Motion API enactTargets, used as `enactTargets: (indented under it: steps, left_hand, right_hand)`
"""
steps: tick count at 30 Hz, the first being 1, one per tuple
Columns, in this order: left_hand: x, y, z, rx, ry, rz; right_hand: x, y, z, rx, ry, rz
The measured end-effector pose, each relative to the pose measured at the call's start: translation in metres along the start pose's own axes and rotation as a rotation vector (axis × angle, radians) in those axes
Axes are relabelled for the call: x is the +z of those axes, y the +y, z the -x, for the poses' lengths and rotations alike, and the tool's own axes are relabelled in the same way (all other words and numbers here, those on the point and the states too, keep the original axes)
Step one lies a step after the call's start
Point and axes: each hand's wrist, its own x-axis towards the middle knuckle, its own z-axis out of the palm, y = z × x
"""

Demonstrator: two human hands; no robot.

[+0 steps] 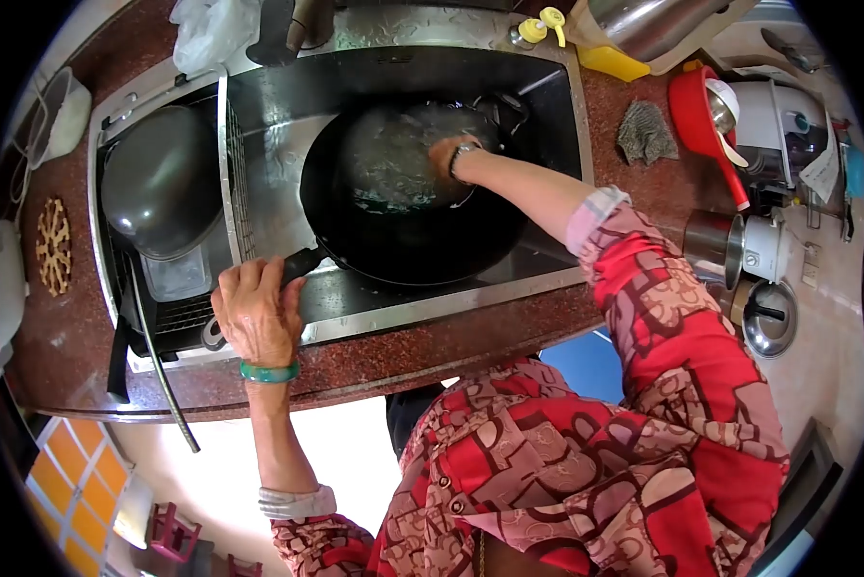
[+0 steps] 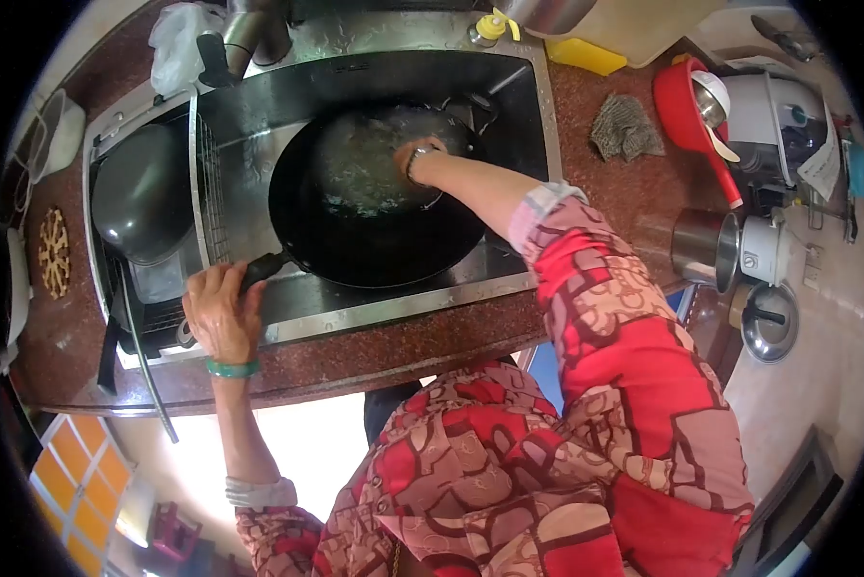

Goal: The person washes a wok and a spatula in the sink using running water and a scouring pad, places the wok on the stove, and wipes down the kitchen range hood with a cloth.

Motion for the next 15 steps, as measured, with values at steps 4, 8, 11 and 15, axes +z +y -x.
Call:
enactTargets:
  steps: [4, 8, 11, 15]
  left_hand:
    - [0.0, -0.002, 0.001, 0.007, 0.007, 0.0]
    - [0.002, -0.001, 0.001, -0.002, -0.001, -0.016]
    - [0.002, -0.001, 0.001, -0.01, 0.0, -0.024]
    - [0.0, 0.002, -0.001, -0.019, -0.017, -0.017]
  right_hand:
    - [-0.002, -0.007, 0.042, -0.215, -0.293, 0.137]
    - [-0.032, -0.04, 0.09, -0.353, -0.4, -0.07]
    - [-0.007, -0.072, 0.062, -0.462, -0.161, -0.141]
    - [-0.044, -0.096, 0.032, -0.298, -0.033, -0.157]
